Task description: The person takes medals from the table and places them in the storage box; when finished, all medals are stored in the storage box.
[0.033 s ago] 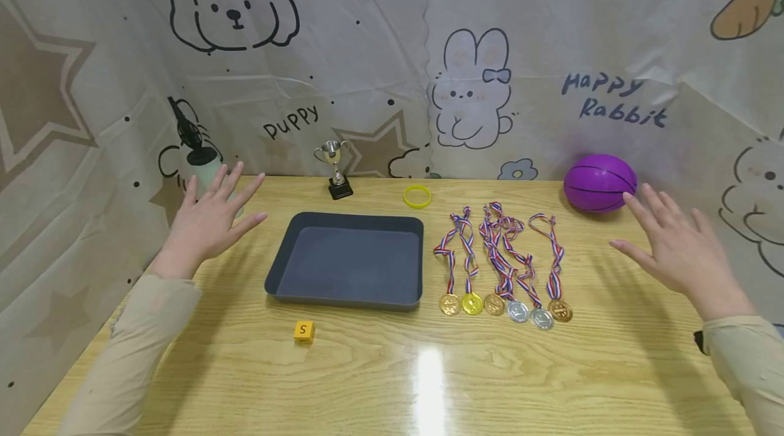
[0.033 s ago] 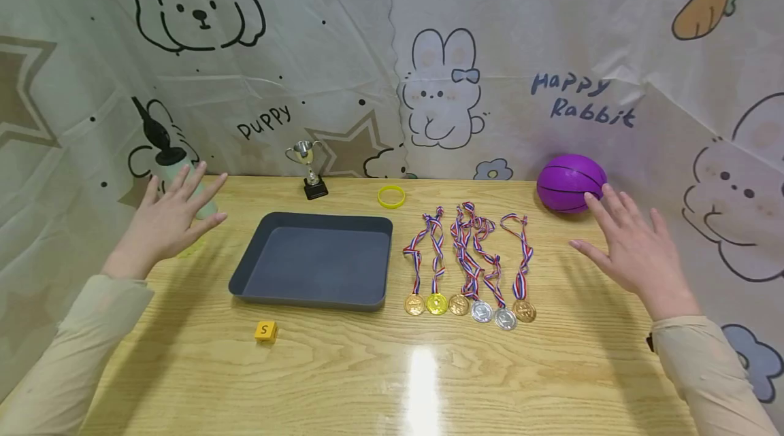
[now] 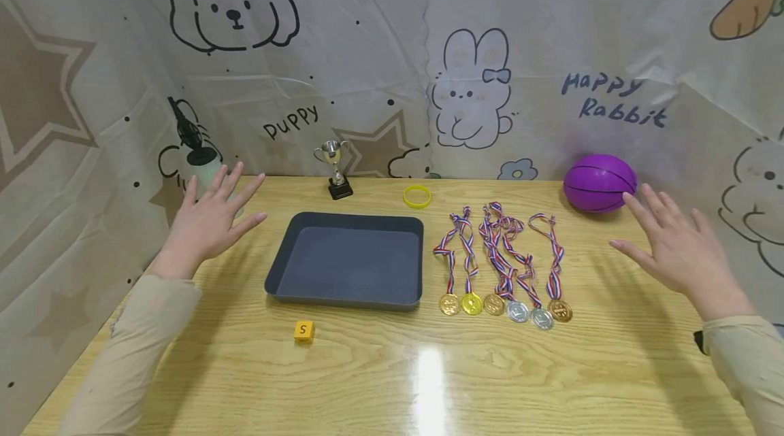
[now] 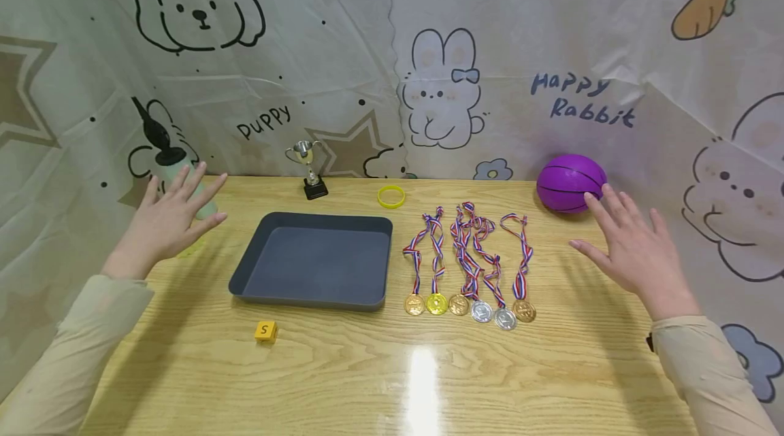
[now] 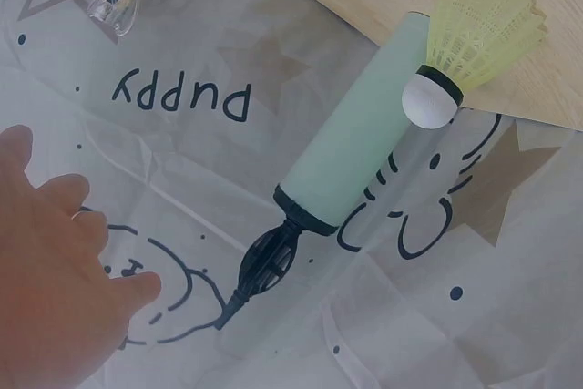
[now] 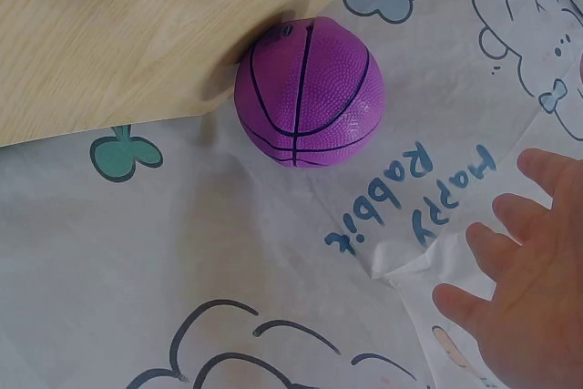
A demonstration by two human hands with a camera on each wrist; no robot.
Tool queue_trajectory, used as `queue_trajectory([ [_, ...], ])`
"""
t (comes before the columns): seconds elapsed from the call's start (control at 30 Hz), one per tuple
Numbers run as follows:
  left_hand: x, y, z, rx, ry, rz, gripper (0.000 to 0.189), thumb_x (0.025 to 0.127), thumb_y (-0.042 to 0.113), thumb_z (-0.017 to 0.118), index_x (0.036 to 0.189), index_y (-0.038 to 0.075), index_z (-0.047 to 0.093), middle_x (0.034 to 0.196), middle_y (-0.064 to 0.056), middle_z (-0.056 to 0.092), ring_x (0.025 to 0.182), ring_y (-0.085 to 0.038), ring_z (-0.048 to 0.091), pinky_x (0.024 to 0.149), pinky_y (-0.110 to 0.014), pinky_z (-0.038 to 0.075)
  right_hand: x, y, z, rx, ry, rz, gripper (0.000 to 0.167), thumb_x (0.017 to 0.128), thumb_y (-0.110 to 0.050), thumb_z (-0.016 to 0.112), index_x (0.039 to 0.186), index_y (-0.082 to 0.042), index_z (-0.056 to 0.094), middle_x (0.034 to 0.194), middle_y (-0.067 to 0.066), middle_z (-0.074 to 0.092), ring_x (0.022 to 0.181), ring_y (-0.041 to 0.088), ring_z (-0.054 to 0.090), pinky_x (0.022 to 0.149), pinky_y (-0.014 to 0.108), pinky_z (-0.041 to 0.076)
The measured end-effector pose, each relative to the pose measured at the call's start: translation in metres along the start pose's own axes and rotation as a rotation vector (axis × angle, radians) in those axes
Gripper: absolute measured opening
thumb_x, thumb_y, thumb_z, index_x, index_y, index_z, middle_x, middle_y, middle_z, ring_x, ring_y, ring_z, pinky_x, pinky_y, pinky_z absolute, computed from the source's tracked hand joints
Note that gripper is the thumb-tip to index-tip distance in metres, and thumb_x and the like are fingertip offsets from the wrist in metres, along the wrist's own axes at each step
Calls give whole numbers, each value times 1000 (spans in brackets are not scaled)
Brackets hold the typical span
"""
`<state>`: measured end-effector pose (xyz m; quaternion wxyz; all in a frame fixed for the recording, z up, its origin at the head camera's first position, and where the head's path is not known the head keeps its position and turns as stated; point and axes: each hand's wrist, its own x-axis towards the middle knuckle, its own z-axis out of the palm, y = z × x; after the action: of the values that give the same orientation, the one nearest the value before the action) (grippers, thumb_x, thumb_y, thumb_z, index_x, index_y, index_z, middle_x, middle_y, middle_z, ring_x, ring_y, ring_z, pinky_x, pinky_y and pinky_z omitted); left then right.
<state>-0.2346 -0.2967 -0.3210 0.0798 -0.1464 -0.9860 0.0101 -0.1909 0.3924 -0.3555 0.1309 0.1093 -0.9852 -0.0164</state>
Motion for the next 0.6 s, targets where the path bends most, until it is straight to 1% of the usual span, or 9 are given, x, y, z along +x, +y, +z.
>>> queue_trajectory([
  [0.23, -2, -2, 0, 4, -2, -4, 70, 97, 61, 34, 155, 32, 6, 162, -12, -2, 148, -37, 1, 112, -69, -3, 0, -1, -1, 8, 2, -6, 79, 97, -53, 42, 155, -14, 5, 160, 14, -5, 143, 46, 12, 109, 71, 6],
  [0.43, -3, -2, -1, 3, 13, -4, 71, 97, 61, 35, 155, 32, 8, 162, -13, 0, 148, -38, 4, 112, -68, -4, -1, -2, -1, 11, -4, -7, 80, 98, -53, 42, 155, -15, 2, 160, 13, -6, 144, 46, 11, 109, 71, 4],
  [0.6, -3, -2, 0, -7, 24, -3, 71, 96, 61, 35, 155, 30, 9, 162, -12, 0, 148, -38, 4, 113, -67, -4, 0, -2, -1, 1, 6, 3, 80, 97, -54, 42, 155, -16, 2, 160, 14, -6, 144, 44, 11, 109, 71, 4],
])
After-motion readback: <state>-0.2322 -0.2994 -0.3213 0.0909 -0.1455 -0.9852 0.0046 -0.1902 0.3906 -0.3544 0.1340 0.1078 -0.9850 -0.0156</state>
